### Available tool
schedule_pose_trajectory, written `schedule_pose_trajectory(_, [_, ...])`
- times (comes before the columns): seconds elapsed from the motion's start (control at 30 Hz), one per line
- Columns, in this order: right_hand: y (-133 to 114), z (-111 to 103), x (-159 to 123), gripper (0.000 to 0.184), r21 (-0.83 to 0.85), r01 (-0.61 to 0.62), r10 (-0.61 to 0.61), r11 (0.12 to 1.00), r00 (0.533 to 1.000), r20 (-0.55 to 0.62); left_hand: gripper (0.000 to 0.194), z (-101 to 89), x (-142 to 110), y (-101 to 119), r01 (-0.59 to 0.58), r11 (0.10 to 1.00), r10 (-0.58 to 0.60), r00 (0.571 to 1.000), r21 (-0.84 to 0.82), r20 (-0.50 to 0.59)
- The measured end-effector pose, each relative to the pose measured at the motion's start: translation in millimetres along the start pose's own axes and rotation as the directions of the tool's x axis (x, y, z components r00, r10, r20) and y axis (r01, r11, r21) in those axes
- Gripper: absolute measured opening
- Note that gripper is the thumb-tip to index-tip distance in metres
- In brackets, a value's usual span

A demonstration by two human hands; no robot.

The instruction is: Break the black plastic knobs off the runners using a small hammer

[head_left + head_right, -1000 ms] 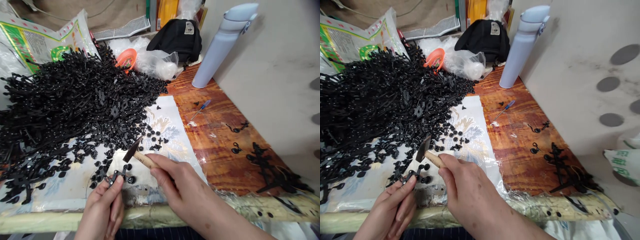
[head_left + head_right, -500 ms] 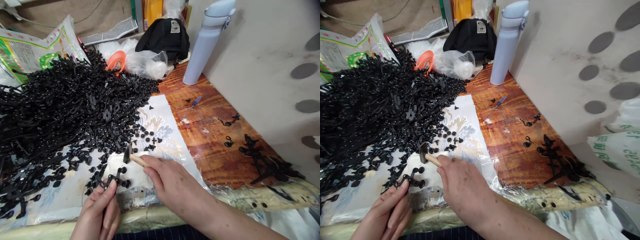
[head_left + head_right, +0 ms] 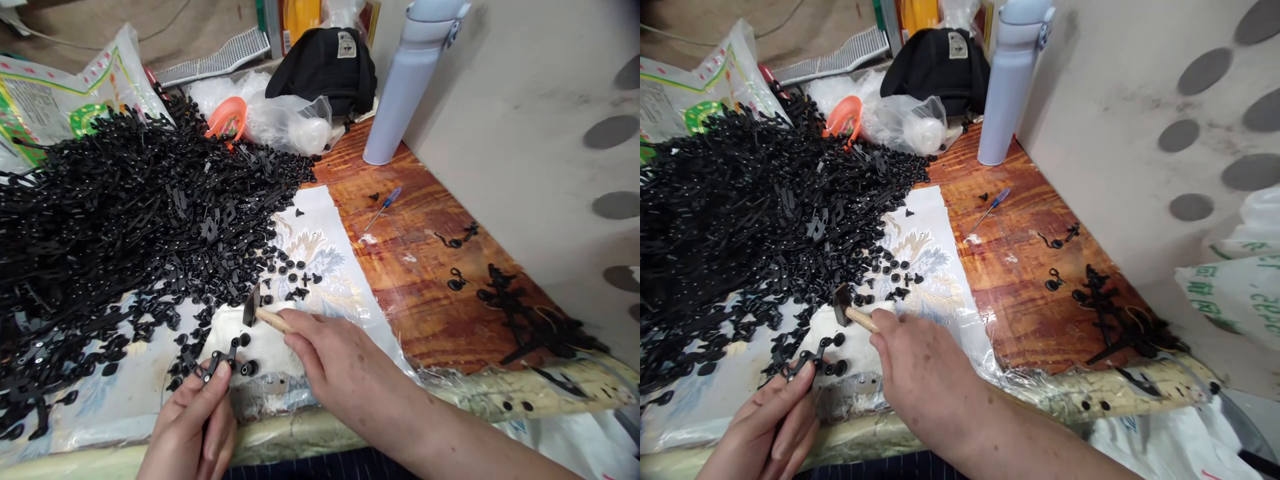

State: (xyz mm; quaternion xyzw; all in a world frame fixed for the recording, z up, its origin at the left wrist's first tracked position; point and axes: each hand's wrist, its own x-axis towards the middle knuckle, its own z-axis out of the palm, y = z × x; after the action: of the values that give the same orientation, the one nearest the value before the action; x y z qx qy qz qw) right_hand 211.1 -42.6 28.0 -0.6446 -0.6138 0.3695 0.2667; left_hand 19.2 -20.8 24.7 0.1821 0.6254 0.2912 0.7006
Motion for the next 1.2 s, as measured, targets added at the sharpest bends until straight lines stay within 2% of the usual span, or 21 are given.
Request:
schedule_pose_trajectory(0.13, [-2.0, -2.5, -8.3, 0.038, 0.011, 0.051, -0.05, 0.999, 0.996, -0.069, 0.059, 0.3, -0.1, -0.7, -0.002, 0.999, 0.002, 1.0, 0.035, 0.002])
schedule_pose_trajectory(0.23, [-2.5, -6.3, -15.8, 0.039, 0.053, 0.153, -0.146, 0.987, 0.983, -0.11, 0.063, 1.4, 1.0, -3.2, -0.004, 0.999, 0.003, 1.0, 0.037, 0.018])
schedule_pose_trajectory(0.33, [0.1, -8.8, -17.6, 0.043, -0.022, 0.231, -0.232, 0.973, 0.972, -0.049, 0.058, 4.2, 2.0, -4.7, -0.034, 0.999, 0.034, 0.999, 0.027, 0.017])
schedule_pose_trajectory(0.43, [1.9, -11.5, -15.7, 0.046, -0.13, 0.27, -0.269, 0.954, 0.963, 0.022, 0.05, 7.1, 1.1, -4.8, -0.053, 0.999, 0.054, 0.998, 0.005, -0.034])
schedule_pose_trajectory(0.5, [1.1, -13.9, -15.9, 0.047, -0.148, 0.322, -0.331, 0.935, 0.943, -0.038, 0.044, 8.7, -0.4, -4.8, -0.047, 0.999, 0.047, 0.996, 0.001, -0.069])
schedule_pose_trajectory(0.6, [0.4, -13.9, -18.6, 0.057, -0.223, 0.388, -0.434, 0.894, 0.871, -0.228, 0.035, 10.2, -2.2, -5.2, -0.043, 0.999, 0.043, 0.997, 0.007, -0.071])
schedule_pose_trajectory(0.63, [1.2, -12.3, -19.1, 0.059, -0.257, 0.401, -0.46, 0.879, 0.856, -0.238, 0.033, 10.5, -2.5, -5.4, -0.046, 0.999, 0.046, 0.997, 0.001, -0.065])
schedule_pose_trajectory(0.67, [2.3, -10.3, -19.1, 0.06, -0.284, 0.411, -0.473, 0.866, 0.857, -0.204, 0.033, 10.6, -2.6, -5.6, -0.046, 0.999, 0.045, 0.997, -0.014, -0.062])
schedule_pose_trajectory(0.77, [4.6, -5.5, -17.4, 0.054, -0.288, 0.413, -0.425, 0.864, 0.905, 0.022, 0.037, 10.5, -2.1, -6.4, -0.04, 0.997, 0.036, 0.997, -0.062, -0.061])
schedule_pose_trajectory(0.8, [4.3, -5.2, -17.0, 0.053, -0.271, 0.405, -0.408, 0.873, 0.912, 0.047, 0.037, 10.2, -1.8, -6.7, -0.039, 0.997, 0.035, 0.998, -0.067, -0.057])
schedule_pose_trajectory(0.87, [2.8, -5.8, -17.3, 0.054, -0.256, 0.393, -0.417, 0.883, 0.908, -0.046, 0.038, 9.6, -0.9, -7.5, -0.043, 0.997, 0.04, 0.998, -0.06, -0.048])
schedule_pose_trajectory(0.93, [2.0, -5.2, -18.3, 0.057, -0.29, 0.397, -0.455, 0.871, 0.875, -0.167, 0.039, 8.9, 0.4, -8.5, -0.049, 0.997, 0.046, 0.998, -0.06, -0.054])
schedule_pose_trajectory(1.0, [2.7, -2.8, -18.2, 0.057, -0.34, 0.38, -0.447, 0.86, 0.883, -0.143, 0.041, 8.1, 2.1, -9.2, -0.047, 0.996, 0.043, 0.997, -0.073, -0.064])
schedule_pose_trajectory(1.1, [3.4, -1.8, -16.3, 0.051, -0.322, 0.354, -0.364, 0.878, 0.931, 0.03, 0.041, 7.5, 3.8, -8.5, -0.038, 0.997, 0.034, 0.997, -0.065, -0.064])
schedule_pose_trajectory(1.13, [2.7, -3.2, -15.8, 0.05, -0.298, 0.351, -0.356, 0.888, 0.934, 0.039, 0.04, 7.4, 4.0, -7.8, -0.035, 0.998, 0.032, 0.997, -0.053, -0.066])
schedule_pose_trajectory(1.2, [1.0, -7.1, -15.6, 0.052, -0.263, 0.361, -0.385, 0.895, 0.922, -0.046, 0.04, 7.3, 3.5, -5.8, -0.031, 0.999, 0.029, 0.997, -0.03, -0.065])
